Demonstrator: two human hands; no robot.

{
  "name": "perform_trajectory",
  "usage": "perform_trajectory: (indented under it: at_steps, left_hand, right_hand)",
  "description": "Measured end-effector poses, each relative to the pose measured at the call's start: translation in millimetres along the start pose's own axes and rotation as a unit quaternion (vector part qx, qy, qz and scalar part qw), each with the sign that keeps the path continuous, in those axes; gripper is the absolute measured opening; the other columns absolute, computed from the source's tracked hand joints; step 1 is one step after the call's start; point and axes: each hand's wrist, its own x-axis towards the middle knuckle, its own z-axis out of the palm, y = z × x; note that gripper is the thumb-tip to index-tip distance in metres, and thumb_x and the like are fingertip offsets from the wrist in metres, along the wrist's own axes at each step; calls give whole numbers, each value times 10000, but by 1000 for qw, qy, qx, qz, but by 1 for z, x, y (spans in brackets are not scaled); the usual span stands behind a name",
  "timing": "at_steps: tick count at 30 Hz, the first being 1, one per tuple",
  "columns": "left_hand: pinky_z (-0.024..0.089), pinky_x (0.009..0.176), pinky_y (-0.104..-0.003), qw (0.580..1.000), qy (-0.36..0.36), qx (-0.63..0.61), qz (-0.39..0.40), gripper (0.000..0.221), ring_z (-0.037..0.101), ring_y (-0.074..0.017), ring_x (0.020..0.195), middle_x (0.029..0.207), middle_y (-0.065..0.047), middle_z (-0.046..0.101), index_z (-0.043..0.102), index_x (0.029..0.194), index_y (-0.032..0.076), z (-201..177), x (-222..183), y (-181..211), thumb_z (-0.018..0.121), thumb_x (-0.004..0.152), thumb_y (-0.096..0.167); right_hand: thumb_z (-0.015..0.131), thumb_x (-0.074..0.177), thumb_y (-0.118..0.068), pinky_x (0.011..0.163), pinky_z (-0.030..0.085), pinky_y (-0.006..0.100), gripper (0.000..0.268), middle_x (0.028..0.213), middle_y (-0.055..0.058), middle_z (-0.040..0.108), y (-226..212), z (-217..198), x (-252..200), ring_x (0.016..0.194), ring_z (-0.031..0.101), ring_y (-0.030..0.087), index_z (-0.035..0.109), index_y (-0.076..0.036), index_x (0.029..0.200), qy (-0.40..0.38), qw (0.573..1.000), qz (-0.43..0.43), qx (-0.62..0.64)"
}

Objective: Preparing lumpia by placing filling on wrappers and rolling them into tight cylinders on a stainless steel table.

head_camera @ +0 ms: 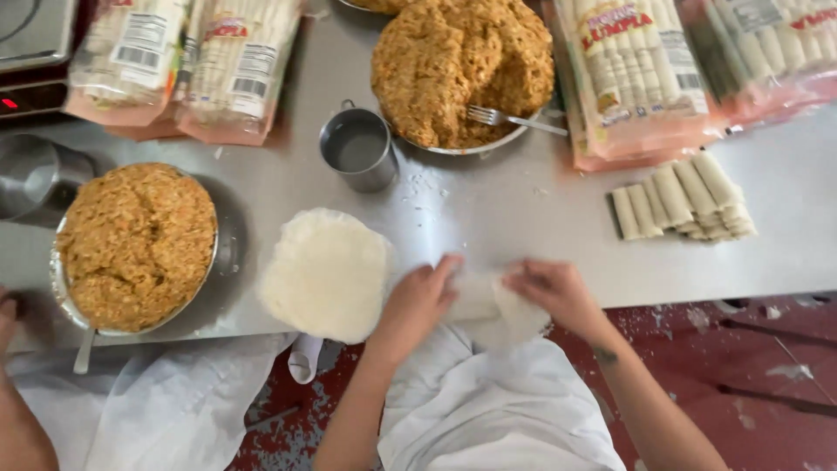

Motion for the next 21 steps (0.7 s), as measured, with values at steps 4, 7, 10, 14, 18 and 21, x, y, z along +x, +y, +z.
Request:
perform_trajectory:
  at_steps: [4,7,10,14,18,21]
  left_hand:
    - [537,901,-456,979,165,96,70,494,709,-339,1000,967,-162,768,533,1381,136,14,55,-9,710,930,42]
    - [487,1009,-504,945,262,192,37,560,619,-367,1171,1325,-226,631,521,1471,88,46,42,14,718,948,60]
    - [520,899,-451,942,277,151,113,381,634,-342,1053,1159,-171,615,601,1306,69,111,30,3,723,953,141]
    - [493,850,-422,945,255,145,145,384,588,-276,1021,1162,-79,540,618,1259,169,122,12,-15,576,1047,487]
    - [485,803,-419,946,250,147,143,437,591,-287,972,1126,-86,531,617,1231,175,105,-3,-9,560,1036,562]
    - [484,795,-398,937,270,128,180,481,602,-279,980,1123,-101,543,594,1263,130,120,15,-3,469,1087,560]
  right_hand:
    - [846,912,-463,764,584,345,356,776,47,776,-10,-9,52,800,774,227,798,-130,1030,142,977,-9,-156]
    - [746,1004,-227,960,594,414,338,1211,46,724,-23,-11,46,1095,725,279,698,-106,1316,175,948,-60,-261]
    - [632,1022,-16,1003,580,389,276,1208,62,722,-47,-5,39,1162,714,277,729,-71,1275,175,933,-169,-266]
    - [590,996,40,1016,567,449,245,1196,135,748,-43,-13,36,1134,721,331,740,8,1188,100,922,-254,-273]
    - [604,999,0,1023,555,395,271,1214,80,750,-49,-21,27,1139,723,282,749,-48,1223,87,930,-226,-278]
    - [578,1005,29,1004,573,416,281,1180,121,748,-54,-11,40,1103,732,307,744,-28,1225,84,928,-246,-265]
